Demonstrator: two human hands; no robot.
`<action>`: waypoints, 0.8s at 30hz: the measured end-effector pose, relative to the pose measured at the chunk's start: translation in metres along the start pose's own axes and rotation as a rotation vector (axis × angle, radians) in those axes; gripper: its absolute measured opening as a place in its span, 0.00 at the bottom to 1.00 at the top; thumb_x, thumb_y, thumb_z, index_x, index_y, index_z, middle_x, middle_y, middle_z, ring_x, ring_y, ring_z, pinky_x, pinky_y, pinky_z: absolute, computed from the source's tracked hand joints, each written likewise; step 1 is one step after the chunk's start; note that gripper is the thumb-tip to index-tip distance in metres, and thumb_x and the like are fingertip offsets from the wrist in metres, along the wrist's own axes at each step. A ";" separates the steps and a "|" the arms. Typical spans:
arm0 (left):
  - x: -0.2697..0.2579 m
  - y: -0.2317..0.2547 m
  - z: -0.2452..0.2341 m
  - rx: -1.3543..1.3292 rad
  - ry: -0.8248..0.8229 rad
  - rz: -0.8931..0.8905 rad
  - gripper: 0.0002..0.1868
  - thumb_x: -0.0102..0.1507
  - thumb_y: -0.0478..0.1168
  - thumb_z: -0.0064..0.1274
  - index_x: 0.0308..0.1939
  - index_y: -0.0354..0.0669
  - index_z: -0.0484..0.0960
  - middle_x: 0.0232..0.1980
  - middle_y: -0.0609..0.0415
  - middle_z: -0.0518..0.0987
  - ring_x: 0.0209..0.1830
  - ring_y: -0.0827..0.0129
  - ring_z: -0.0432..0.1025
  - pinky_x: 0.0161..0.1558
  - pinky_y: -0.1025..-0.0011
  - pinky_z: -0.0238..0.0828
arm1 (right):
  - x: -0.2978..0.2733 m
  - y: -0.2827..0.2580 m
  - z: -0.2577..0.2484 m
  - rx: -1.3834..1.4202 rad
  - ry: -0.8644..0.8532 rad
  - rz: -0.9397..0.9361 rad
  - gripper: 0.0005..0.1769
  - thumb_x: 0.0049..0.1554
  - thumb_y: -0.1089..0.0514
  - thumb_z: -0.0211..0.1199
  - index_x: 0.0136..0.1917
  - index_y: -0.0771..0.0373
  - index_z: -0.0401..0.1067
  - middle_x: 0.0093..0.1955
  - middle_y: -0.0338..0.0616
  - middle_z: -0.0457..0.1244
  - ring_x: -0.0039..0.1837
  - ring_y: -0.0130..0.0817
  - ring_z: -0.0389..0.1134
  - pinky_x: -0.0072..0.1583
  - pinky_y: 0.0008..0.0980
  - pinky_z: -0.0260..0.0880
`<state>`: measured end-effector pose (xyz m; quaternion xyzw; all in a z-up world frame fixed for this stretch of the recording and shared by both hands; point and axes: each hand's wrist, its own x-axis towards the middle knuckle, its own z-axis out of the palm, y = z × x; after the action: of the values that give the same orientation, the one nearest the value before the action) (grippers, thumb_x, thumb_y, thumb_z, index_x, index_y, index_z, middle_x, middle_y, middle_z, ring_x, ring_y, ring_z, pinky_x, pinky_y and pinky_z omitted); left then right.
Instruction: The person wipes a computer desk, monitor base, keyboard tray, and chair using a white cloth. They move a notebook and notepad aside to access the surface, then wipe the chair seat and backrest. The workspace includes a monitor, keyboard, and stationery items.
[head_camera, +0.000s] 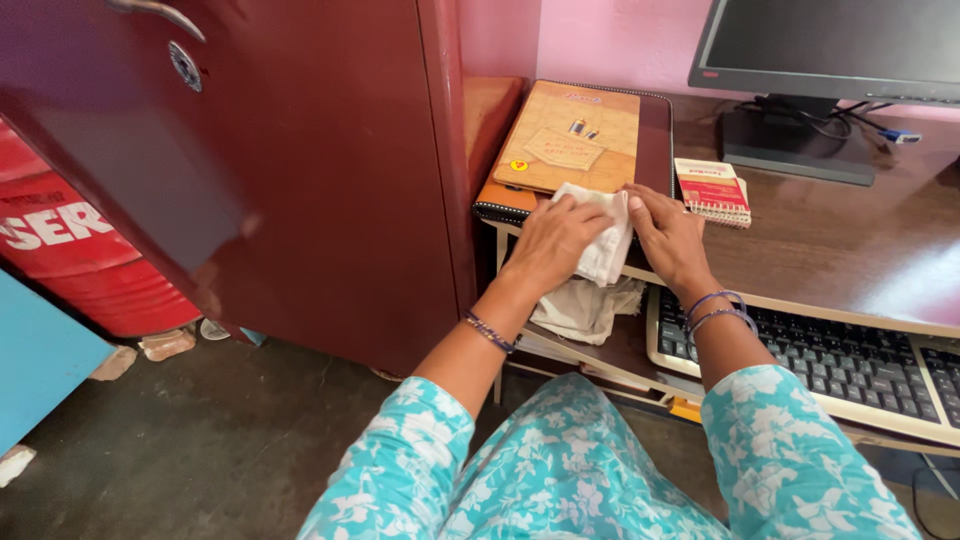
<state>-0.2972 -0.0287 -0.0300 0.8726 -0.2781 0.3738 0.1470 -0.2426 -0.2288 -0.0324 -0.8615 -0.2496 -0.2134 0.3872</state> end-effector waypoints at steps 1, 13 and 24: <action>-0.005 -0.007 -0.003 0.008 0.013 0.002 0.17 0.62 0.36 0.47 0.52 0.48 0.85 0.53 0.61 0.82 0.52 0.63 0.73 0.53 0.62 0.68 | 0.000 0.000 0.000 0.010 0.004 -0.008 0.22 0.69 0.42 0.48 0.64 0.53 0.76 0.69 0.42 0.66 0.70 0.41 0.66 0.69 0.40 0.55; -0.021 -0.023 -0.041 0.147 0.093 -0.347 0.19 0.59 0.48 0.59 0.46 0.39 0.85 0.51 0.49 0.81 0.53 0.54 0.71 0.55 0.56 0.65 | -0.001 -0.003 0.001 -0.056 0.025 -0.001 0.23 0.68 0.43 0.48 0.63 0.52 0.78 0.70 0.40 0.66 0.70 0.41 0.64 0.69 0.43 0.51; -0.004 0.035 0.010 -0.004 0.109 -0.104 0.14 0.57 0.36 0.58 0.48 0.40 0.84 0.50 0.53 0.83 0.53 0.58 0.74 0.57 0.59 0.69 | -0.001 0.000 -0.001 0.041 0.013 0.012 0.23 0.68 0.42 0.48 0.63 0.55 0.77 0.68 0.43 0.67 0.69 0.41 0.67 0.69 0.37 0.60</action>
<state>-0.3147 -0.0600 -0.0376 0.8638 -0.2248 0.4122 0.1826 -0.2435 -0.2298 -0.0322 -0.8534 -0.2463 -0.2115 0.4078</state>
